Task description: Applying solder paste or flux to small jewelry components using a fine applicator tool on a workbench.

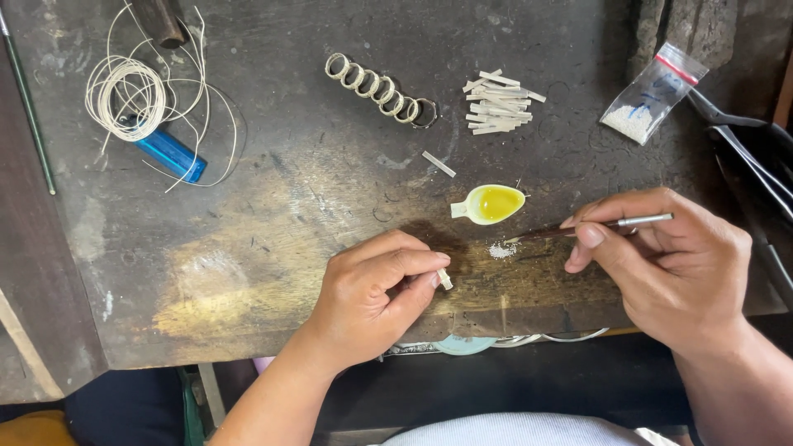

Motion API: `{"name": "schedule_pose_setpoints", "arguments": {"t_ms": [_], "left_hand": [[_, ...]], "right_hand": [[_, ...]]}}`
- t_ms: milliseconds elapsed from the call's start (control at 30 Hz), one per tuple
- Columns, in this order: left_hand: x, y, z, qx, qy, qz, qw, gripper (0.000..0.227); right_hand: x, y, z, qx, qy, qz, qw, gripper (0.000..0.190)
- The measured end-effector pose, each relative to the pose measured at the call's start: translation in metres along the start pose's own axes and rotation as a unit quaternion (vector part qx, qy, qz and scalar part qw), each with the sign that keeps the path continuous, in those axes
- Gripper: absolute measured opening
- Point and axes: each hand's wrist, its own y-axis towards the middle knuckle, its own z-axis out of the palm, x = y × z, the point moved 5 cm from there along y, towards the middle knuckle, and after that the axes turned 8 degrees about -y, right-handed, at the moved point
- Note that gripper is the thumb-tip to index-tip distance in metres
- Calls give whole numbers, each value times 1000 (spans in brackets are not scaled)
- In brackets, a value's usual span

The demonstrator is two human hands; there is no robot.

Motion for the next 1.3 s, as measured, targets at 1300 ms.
{"name": "schedule_pose_setpoints", "arguments": {"t_ms": [1300], "left_hand": [[3, -4, 7, 4, 37, 22, 999, 8]], "right_hand": [[-17, -21, 21, 13, 352, 117, 929, 5]]}}
